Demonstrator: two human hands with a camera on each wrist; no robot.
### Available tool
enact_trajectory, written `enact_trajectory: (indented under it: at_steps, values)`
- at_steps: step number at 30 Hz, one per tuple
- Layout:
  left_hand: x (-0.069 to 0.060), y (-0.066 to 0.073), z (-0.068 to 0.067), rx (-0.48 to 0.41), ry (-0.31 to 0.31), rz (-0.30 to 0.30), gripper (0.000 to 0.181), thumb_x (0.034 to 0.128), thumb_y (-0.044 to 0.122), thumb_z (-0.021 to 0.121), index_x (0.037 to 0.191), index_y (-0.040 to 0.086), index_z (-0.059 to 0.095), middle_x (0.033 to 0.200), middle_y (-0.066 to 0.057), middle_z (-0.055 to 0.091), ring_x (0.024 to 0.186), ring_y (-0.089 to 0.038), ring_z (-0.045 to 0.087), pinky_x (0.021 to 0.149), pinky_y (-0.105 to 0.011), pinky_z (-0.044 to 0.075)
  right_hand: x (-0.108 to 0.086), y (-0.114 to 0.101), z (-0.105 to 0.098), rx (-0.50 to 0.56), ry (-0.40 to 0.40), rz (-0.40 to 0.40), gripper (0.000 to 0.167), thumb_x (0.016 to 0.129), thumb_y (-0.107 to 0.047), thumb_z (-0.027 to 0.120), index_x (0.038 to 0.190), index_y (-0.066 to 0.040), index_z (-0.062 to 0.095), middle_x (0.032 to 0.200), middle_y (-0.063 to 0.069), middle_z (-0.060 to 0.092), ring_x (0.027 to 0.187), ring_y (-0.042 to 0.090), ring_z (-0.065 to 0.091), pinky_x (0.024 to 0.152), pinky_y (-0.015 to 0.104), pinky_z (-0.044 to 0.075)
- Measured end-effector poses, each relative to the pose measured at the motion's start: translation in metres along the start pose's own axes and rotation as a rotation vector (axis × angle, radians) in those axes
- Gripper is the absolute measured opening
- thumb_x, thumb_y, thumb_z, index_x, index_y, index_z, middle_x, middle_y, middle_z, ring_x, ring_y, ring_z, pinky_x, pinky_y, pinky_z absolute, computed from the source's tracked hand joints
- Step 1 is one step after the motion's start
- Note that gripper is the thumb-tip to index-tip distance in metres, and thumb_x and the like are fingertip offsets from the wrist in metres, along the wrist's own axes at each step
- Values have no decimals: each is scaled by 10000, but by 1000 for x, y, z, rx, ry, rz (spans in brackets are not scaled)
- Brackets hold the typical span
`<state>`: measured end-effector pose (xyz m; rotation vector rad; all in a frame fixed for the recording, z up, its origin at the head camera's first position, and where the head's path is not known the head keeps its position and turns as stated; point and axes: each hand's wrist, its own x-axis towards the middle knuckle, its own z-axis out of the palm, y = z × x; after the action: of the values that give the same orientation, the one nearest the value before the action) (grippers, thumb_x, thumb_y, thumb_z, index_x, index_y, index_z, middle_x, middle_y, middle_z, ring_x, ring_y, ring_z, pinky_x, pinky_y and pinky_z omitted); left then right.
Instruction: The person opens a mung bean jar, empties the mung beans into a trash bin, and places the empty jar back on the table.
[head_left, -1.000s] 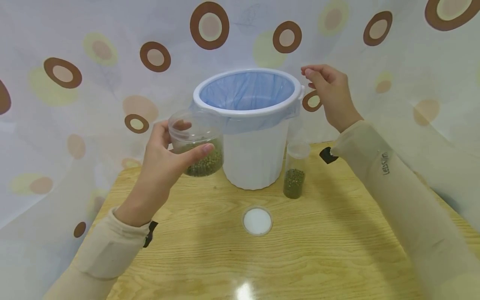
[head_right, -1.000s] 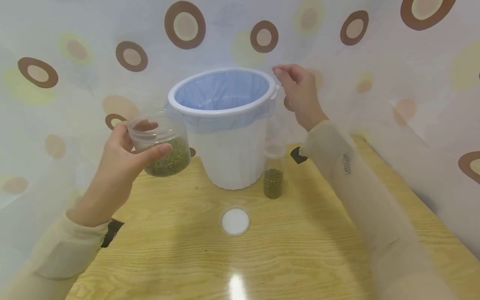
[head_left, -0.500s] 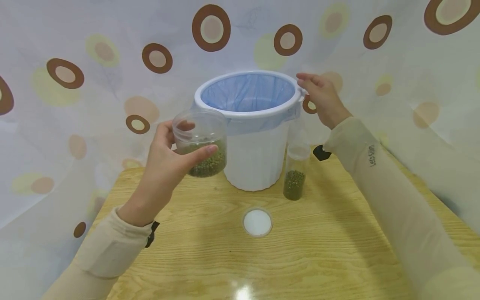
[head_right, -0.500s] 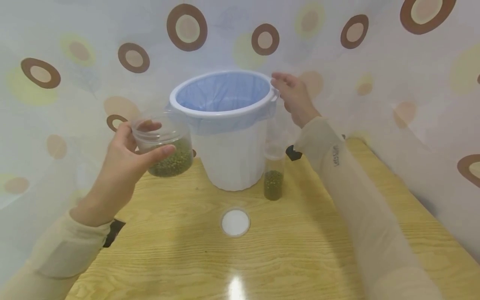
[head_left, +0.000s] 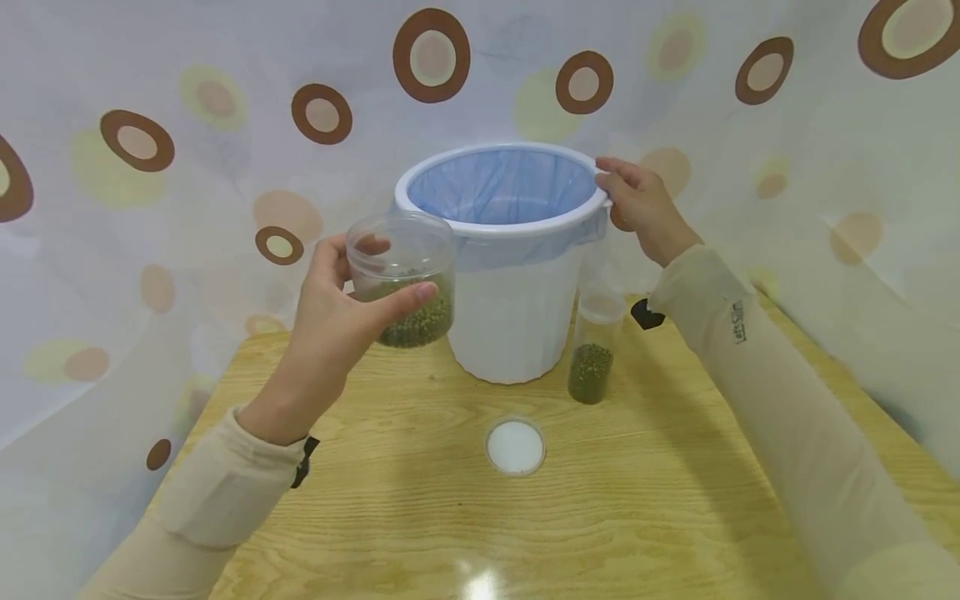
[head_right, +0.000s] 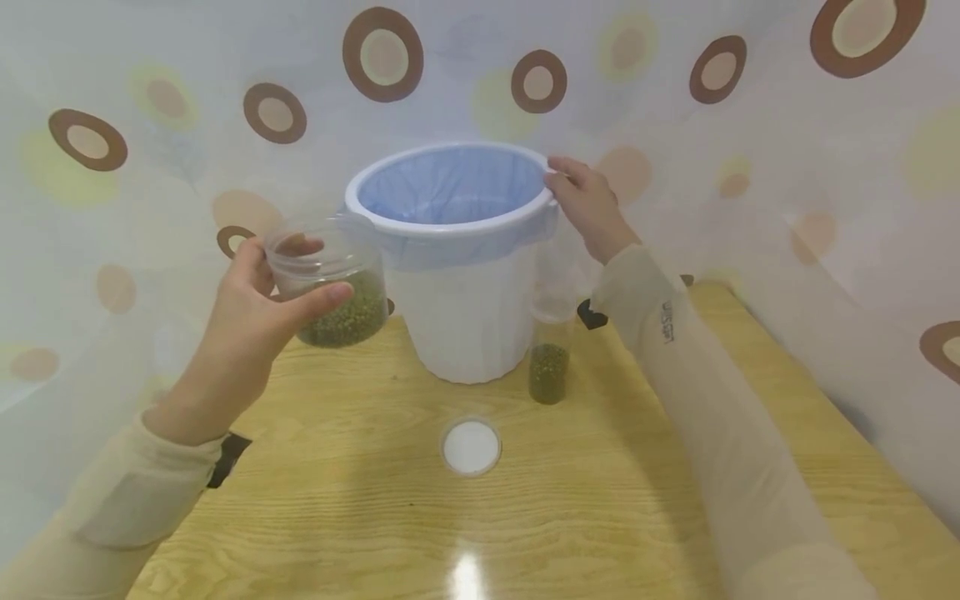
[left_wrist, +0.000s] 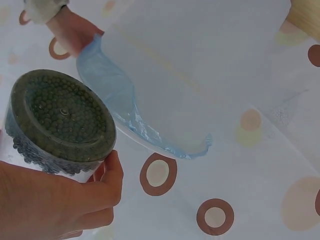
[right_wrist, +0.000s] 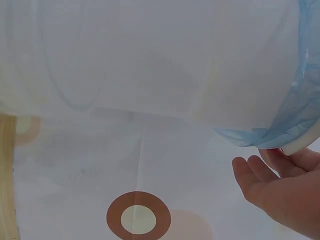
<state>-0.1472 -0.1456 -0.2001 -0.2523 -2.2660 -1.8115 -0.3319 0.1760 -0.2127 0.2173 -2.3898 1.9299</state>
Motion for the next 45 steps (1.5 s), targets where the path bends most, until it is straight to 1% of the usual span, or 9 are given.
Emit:
enact_trajectory:
  at_steps: [14,23,26,28,30,34,37,40,45]
  values:
    - [8,8,-9,-2,57,15,621,757,250,825,1227,165,427,1228,-62,455,1081,-187,521,881,-338,455,-1,0,-5,-93,-27,8,564,1002,-398,437,1516,-206,303,1560,22,288,1360,188,366,1111,410,298]
    - [36,24,-14,-65,152,62,732,738,270,839,1279,144,362,1268,-41,445,1178,-207,463,983,-392,419,0,4,-5,-70,-38,-4,566,1001,-405,445,1513,-205,312,1536,-23,336,1221,124,461,1056,334,367]
    - [48,29,-12,-72,187,84,781,725,259,849,1312,139,348,1285,-24,445,1181,-190,455,985,-359,411,0,6,-5,-74,-18,-14,554,993,-407,465,1500,-214,349,1186,-19,605,828,80,521,804,215,434]
    - [57,31,-10,-62,212,98,809,713,251,857,1328,142,342,1291,-14,434,1187,-172,441,984,-334,409,0,7,-4,-72,-7,-26,548,991,-401,477,1492,-210,367,847,-42,566,615,61,410,629,199,373]
    - [66,32,-9,-36,232,115,833,706,248,861,1340,148,329,1296,-10,420,1191,-158,430,981,-310,409,0,6,-3,-75,4,-37,541,991,-394,480,1487,-205,378,742,-52,449,532,76,308,554,213,326]
    - [84,33,-6,20,254,146,856,694,246,869,1339,159,314,1300,2,409,1195,-136,421,975,-261,400,-2,4,-1,-91,3,-20,542,998,-406,454,1499,-225,351,1186,-35,581,811,65,484,711,211,399]
    - [97,32,-4,78,265,187,835,685,248,874,1304,144,323,1284,2,425,1179,-127,429,962,-233,390,-2,2,1,-93,-9,8,543,1004,-418,430,1509,-252,319,1530,-49,336,1214,119,437,985,299,392]
    - [108,31,-2,193,283,196,835,683,305,873,1289,136,325,1291,-1,419,1193,-109,383,953,-212,380,-1,1,2,-78,-15,17,541,1007,-414,421,1513,-257,308,1570,-38,260,1350,148,336,1090,393,316]
    - [120,29,1,392,291,158,887,692,403,849,1330,145,290,1335,-14,368,1239,-117,284,968,-194,350,-1,2,4,-78,-6,10,543,1005,-418,422,1511,-251,316,1562,-41,280,1281,137,363,1008,331,356]
